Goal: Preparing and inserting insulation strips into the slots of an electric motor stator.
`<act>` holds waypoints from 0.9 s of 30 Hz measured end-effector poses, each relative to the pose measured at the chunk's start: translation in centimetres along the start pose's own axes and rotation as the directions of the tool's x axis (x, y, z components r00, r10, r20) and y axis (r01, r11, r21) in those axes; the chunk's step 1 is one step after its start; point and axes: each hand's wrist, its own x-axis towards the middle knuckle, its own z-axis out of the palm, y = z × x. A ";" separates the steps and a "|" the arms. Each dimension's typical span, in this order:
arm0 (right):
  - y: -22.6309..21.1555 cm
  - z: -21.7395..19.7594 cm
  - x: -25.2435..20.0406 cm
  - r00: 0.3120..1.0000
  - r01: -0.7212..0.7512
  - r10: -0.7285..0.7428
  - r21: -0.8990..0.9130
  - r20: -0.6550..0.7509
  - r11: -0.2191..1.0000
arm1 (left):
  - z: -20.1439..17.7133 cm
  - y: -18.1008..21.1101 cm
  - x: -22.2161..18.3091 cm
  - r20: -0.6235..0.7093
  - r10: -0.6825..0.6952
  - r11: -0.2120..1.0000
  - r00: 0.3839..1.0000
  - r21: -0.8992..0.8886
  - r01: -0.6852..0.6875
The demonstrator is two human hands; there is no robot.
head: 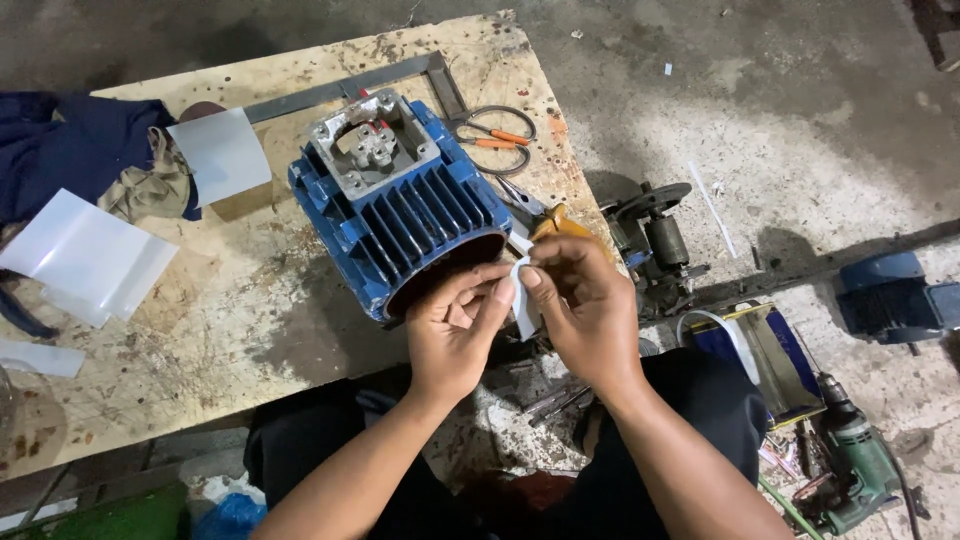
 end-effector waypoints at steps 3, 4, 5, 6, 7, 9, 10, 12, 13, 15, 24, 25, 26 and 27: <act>-1.7 0.0 0.4 0.976 0.216 -0.205 -0.190 0.074 0.958 | -0.8 -1.4 -0.1 -0.025 -0.029 1.000 0.999 0.005 0.030; -1.2 0.0 0.2 0.976 0.215 -0.205 -0.188 0.074 0.958 | -0.9 -1.0 0.0 -0.026 -0.030 1.000 0.999 0.007 0.030; -0.7 0.0 0.0 0.972 0.233 -0.217 -0.212 0.093 0.949 | -1.0 -0.7 0.1 -0.005 -0.047 0.999 0.999 -0.024 0.046; -0.2 -0.1 -0.3 0.967 0.250 -0.229 -0.237 0.112 0.939 | -1.1 -0.4 0.2 0.017 -0.063 0.997 0.998 -0.054 0.064; -0.5 -0.2 -0.3 0.967 0.250 -0.229 -0.235 0.113 0.939 | -1.1 -0.2 0.2 0.015 -0.063 0.997 0.998 -0.053 0.064; -1.2 -0.4 -0.4 0.942 0.321 -0.279 -0.253 0.186 0.913 | -1.0 0.0 0.2 0.066 -0.096 0.983 0.993 -0.151 0.105; -0.9 -0.3 -0.3 0.941 0.322 -0.280 -0.253 0.188 0.912 | -1.1 0.1 0.2 0.065 -0.095 0.983 0.993 -0.152 0.104; -0.5 -0.2 -0.3 0.937 0.332 -0.295 -0.213 0.188 0.919 | -1.4 0.4 0.3 0.069 -0.080 0.991 0.994 -0.104 0.087; -0.7 -0.3 -0.3 0.937 0.331 -0.293 -0.213 0.190 0.919 | -1.3 0.6 0.0 0.067 -0.082 0.991 0.994 -0.105 0.088; -1.0 -0.4 -0.2 0.949 0.260 -0.242 -0.069 0.201 0.963 | -1.2 1.0 -0.5 0.047 0.033 0.999 0.998 -0.011 -0.032; -2.8 -1.0 -0.5 0.962 0.204 -0.179 -0.112 0.206 0.972 | -2.4 7.3 0.7 0.258 0.523 0.748 0.812 0.318 -0.583; -2.1 -0.9 -0.6 0.960 0.203 -0.176 -0.104 0.218 0.974 | -3.3 7.5 0.9 0.249 0.521 0.747 0.816 0.330 -0.578; -1.4 -0.9 -0.7 0.941 0.262 -0.201 -0.210 0.273 0.942 | -4.0 7.7 1.5 0.260 0.644 0.659 0.719 0.289 -0.695; -0.9 -0.9 -0.8 0.919 0.321 -0.216 -0.309 0.330 0.895 | -4.7 8.0 2.1 0.263 0.752 0.554 0.605 0.246 -0.796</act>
